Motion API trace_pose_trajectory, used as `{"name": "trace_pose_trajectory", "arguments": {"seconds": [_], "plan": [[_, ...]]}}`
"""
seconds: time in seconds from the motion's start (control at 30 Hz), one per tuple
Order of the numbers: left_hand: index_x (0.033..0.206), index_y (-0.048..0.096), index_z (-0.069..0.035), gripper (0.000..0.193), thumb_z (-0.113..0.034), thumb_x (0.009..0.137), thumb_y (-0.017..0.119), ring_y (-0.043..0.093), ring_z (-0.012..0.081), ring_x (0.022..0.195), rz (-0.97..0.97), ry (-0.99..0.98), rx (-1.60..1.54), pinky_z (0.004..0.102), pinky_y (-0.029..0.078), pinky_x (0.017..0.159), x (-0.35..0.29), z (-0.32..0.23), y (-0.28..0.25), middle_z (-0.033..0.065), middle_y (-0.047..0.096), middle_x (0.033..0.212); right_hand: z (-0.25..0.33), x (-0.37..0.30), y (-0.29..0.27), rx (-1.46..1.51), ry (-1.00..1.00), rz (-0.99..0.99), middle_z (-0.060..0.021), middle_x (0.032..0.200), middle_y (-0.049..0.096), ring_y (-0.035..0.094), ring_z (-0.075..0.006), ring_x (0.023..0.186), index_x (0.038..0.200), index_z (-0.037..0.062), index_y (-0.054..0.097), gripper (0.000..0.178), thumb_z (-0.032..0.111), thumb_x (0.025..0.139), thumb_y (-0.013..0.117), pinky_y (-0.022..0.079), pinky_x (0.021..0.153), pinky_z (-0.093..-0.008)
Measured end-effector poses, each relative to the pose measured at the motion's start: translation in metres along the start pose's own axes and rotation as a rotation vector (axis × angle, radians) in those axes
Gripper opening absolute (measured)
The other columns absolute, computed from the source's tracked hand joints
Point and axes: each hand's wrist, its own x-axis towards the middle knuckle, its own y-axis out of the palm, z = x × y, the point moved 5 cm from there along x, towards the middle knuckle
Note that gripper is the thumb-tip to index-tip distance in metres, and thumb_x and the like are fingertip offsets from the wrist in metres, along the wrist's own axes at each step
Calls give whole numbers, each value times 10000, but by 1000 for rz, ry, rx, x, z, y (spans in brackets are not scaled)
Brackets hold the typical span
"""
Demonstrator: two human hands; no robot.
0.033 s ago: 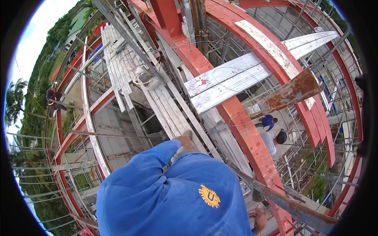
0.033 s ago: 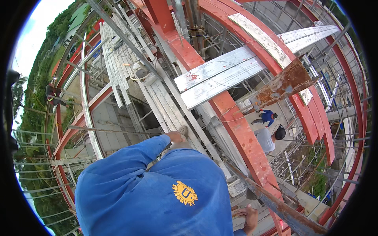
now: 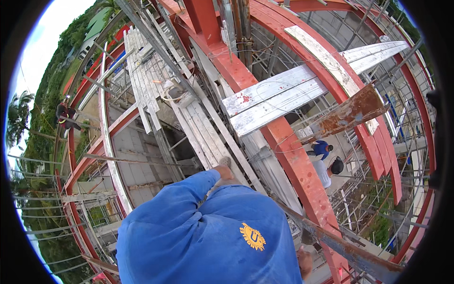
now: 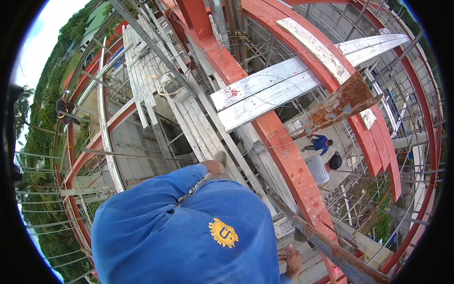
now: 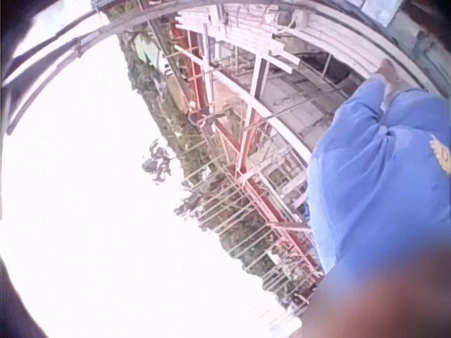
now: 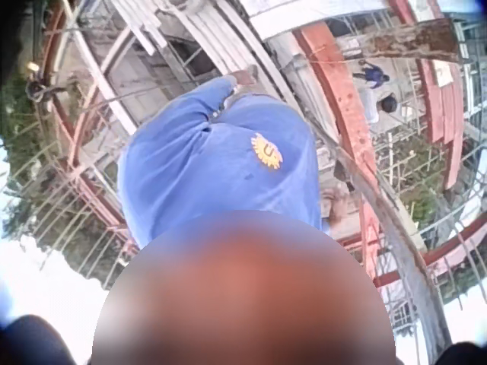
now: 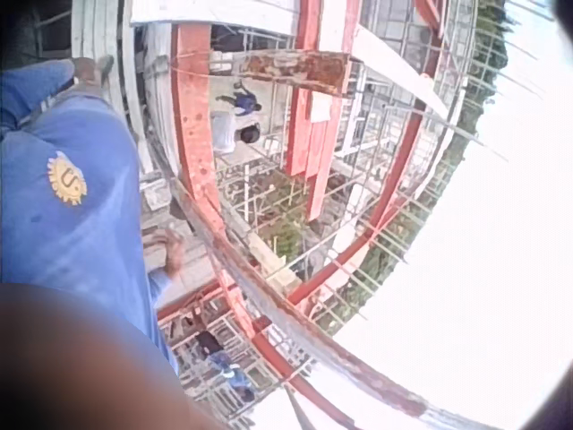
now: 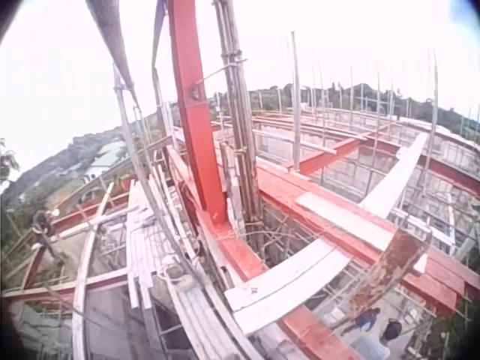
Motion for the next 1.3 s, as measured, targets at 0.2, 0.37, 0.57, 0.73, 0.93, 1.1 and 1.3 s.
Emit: {"name": "trace_pose_trajectory", "arguments": {"seconds": [0.2,0.37,0.57,0.73,0.93,1.1,1.3], "plan": [[1224,757,5,539,-447,1052,518,672,458,1209,-212,-147,-34,543,519,1051,18,-21,35,269,717,1283,6,136,99,-90,-51,203,-138,740,705,711,-213,697,885,16,704,428,398,1049,601,530,622,-358],[1308,714,9,614,-524,1031,587,624,473,1279,-92,-6,-95,548,483,1099,32,-77,-8,274,675,1365,9,159,90,-47,-87,144,-143,832,740,726,-223,748,980,19,731,345,345,1027,629,549,677,-370],[1239,768,-63,552,-542,1029,590,679,426,1193,78,287,15,507,512,1038,18,-136,-98,235,738,1254,10,155,92,-572,-866,314,-149,943,782,744,-236,808,1095,22,763,294,282,1000,663,572,744,-385],[1227,767,-45,543,-523,1064,567,694,414,1156,231,429,26,478,526,1001,-1,-161,-157,232,746,1222,-11,176,136,162,-675,291,-21,815,744,684,-104,717,959,28,783,225,227,1020,700,535,649,-278],[1242,758,-54,503,-492,1070,580,705,392,1130,382,538,19,469,535,979,-39,-222,-202,206,748,1223,-46,148,223,770,-70,86,-46,833,762,670,-137,676,933,6,792,287,289,978,791,527,627,-308],[1265,730,-37,441,-415,1070,616,701,344,1138,363,703,-93,432,523,1005,-34,-259,-207,187,750,1214,-28,91,214,317,-112,-539,-117,906,770,686,-159,745,1245,-25,728,394,250,969,787,540,693,-327],[1223,733,-38,333,-304,1053,629,687,327,1151,-23,816,-297,442,520,1006,14,-330,-239,175,721,1227,106,-78,102,626,-589,-1217,-161,1317,660,643,-243,1204,1485,-5,551,654,524,1101,560,534,989,-389]]}}
